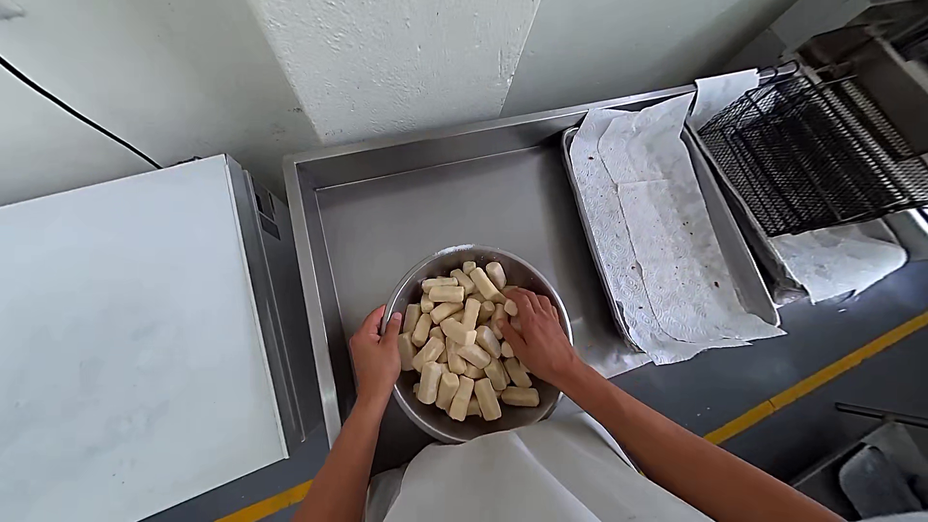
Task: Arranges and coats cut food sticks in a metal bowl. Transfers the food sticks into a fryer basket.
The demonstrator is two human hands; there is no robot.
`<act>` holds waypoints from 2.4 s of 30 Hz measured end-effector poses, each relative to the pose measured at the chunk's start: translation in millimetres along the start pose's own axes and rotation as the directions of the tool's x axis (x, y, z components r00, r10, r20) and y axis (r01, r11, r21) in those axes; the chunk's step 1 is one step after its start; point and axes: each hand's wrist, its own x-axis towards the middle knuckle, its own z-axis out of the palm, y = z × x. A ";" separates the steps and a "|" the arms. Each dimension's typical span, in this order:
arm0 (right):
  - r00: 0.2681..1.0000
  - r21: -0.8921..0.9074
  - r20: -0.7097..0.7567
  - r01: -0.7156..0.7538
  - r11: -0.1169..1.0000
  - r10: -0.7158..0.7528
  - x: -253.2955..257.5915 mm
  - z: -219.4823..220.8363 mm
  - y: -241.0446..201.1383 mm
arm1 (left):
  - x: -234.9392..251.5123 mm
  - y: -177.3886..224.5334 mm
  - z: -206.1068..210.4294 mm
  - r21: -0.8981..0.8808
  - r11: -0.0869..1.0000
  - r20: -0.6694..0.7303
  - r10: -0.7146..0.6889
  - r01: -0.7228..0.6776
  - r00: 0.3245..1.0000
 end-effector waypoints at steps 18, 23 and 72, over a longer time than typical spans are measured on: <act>0.950 -0.042 0.237 0.220 0.975 -0.204 90.1 17.1 -46.5 | -16.7 -5.0 0.3 -0.015 0.997 -0.028 -0.080 0.080 0.996; 0.901 0.048 0.102 0.419 0.907 -0.422 41.7 0.3 -17.7 | 9.3 6.7 -3.3 0.057 0.998 0.094 -0.037 0.031 0.995; 0.990 0.099 0.074 0.109 0.989 -0.116 63.8 14.5 -0.5 | -44.5 -7.0 14.6 -0.248 0.967 -0.231 -0.117 0.057 0.966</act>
